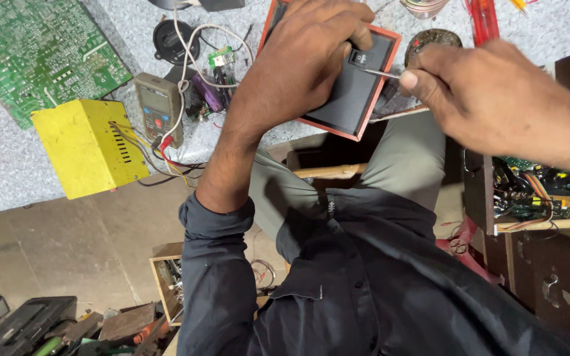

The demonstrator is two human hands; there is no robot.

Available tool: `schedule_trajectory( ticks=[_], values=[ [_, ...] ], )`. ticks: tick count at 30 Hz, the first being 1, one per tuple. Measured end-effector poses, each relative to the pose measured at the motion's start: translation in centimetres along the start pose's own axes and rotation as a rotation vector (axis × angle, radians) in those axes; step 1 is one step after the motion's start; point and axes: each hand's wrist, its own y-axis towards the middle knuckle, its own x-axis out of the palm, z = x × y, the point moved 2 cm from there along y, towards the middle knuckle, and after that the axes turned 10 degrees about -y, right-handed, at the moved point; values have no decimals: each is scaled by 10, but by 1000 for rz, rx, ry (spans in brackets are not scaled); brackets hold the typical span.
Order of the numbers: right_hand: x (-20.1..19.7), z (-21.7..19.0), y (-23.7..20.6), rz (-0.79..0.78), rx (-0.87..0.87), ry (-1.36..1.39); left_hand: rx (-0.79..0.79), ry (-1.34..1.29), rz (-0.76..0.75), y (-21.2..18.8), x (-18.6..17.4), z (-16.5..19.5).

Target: The person strips the insulation from a red wire with pliers, twists the exposed strands, and solders the wire end with a soldering iron. They then fit a round LED lamp component into a square housing and use a screwdriver to work on the housing's panel.

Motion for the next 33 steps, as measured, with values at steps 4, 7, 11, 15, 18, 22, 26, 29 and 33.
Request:
schedule_trajectory(
  ticks=[4,7,11,15,18,22,26,29,33],
  values=[
    [13,-6,-2,41,-14,77,33,-7,8,1,-1,-1],
    [17,-7,-2,238,-129,221,16,2,-15,3,-3,-3],
    [32,-3,-1,188,-39,277,20,-28,-23,3,-6,0],
    [44,0,-2,279,-68,363,18,-15,-21,7,-6,6],
    [46,0,-3,348,-86,338,-39,29,-61,11,-5,11],
    [39,0,-5,311,-125,403,-57,8,-72,15,-2,16],
    [23,9,-9,298,-227,297,-73,15,-81,12,2,22],
    [13,15,-14,298,-255,178,-82,35,-69,13,4,25],
    [7,19,-19,270,-171,58,-80,43,-41,15,6,25]
  ],
)
